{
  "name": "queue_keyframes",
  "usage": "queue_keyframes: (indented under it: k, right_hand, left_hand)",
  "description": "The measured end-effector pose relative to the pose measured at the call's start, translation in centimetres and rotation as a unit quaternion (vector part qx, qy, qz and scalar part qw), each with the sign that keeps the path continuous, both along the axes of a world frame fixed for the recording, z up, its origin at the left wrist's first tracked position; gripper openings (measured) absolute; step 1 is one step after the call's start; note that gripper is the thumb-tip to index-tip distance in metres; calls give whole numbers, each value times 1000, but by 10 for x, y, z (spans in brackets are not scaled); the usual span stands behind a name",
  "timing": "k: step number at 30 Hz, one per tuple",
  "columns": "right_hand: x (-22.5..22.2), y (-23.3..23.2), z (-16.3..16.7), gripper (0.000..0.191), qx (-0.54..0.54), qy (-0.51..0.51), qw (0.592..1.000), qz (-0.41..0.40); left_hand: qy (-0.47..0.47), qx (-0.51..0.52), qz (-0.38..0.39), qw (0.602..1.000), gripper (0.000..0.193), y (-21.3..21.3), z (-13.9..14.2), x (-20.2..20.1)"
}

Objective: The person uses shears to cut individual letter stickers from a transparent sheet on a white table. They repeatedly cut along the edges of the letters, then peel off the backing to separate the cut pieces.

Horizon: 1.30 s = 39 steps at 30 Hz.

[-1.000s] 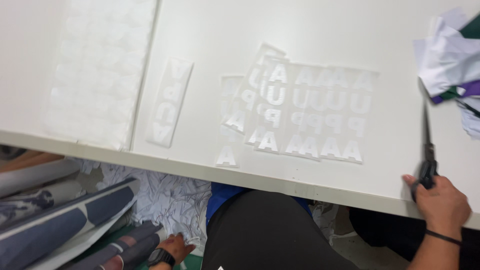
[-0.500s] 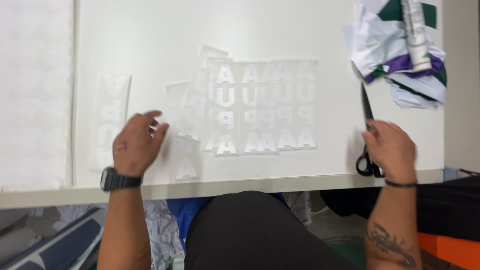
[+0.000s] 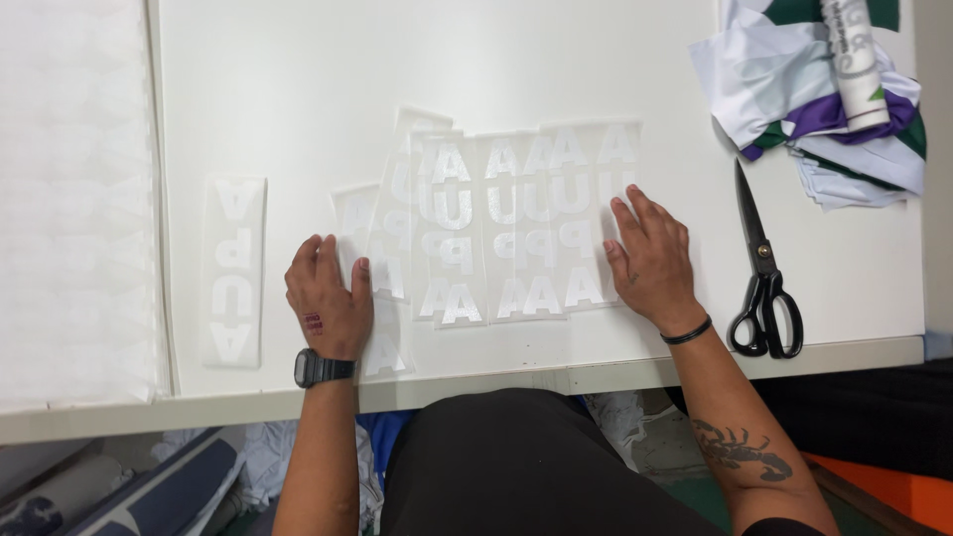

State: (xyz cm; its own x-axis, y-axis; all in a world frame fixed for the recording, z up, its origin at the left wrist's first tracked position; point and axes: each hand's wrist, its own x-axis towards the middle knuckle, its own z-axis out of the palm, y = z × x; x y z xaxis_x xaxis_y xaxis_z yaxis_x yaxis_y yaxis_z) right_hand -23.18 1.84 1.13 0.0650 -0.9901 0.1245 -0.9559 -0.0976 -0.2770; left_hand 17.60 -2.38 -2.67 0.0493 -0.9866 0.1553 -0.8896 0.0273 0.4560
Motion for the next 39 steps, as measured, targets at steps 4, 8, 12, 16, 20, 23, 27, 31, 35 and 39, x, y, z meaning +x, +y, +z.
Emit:
queue_keyframes:
  k: [4, 8, 12, 16, 20, 23, 27, 31, 35, 39]
  right_hand:
    - [-9, -10, 2, 53, 9, 6, 1000, -20]
    - [-23, -53, 13, 61, -16, -5, 1000, 10]
    - [-24, -103, 33, 72, 22, -34, 998, 48]
    - [-17, -131, 54, 67, 111, -23, 993, 21]
    - [-29, -137, 63, 42, 132, -97, 986, 24]
    - [-50, -126, 68, 31, 178, -278, 944, -2]
    - [-75, -110, 82, 27, 271, -413, 869, -36]
    - [-69, -107, 106, 24, 273, -448, 851, 9]
    - [-19, -112, 126, 11, 211, -364, 905, 65]
    - [35, -98, 147, 15, -87, -182, 967, 155]
  left_hand:
    - [38, -31, 4, 999, 44, -2, -6, 4]
    - [79, -32, 19, 996, 45, -5, -8, 6]
    - [100, -52, -2, 994, 49, 0, 3, 2]
    - [34, -92, -114, 989, 54, 11, 20, -34]
    - [106, -89, -281, 950, 46, 21, 34, -92]
    - [106, -61, -347, 930, 41, 19, 41, -116]
    - [108, -39, -379, 918, 39, 14, 46, -131]
    - [211, -14, -367, 906, 52, 12, 57, -142]
    - [301, -22, -313, 901, 69, 7, 76, -151]
    - [439, 234, -195, 846, 65, -1, 91, -153]
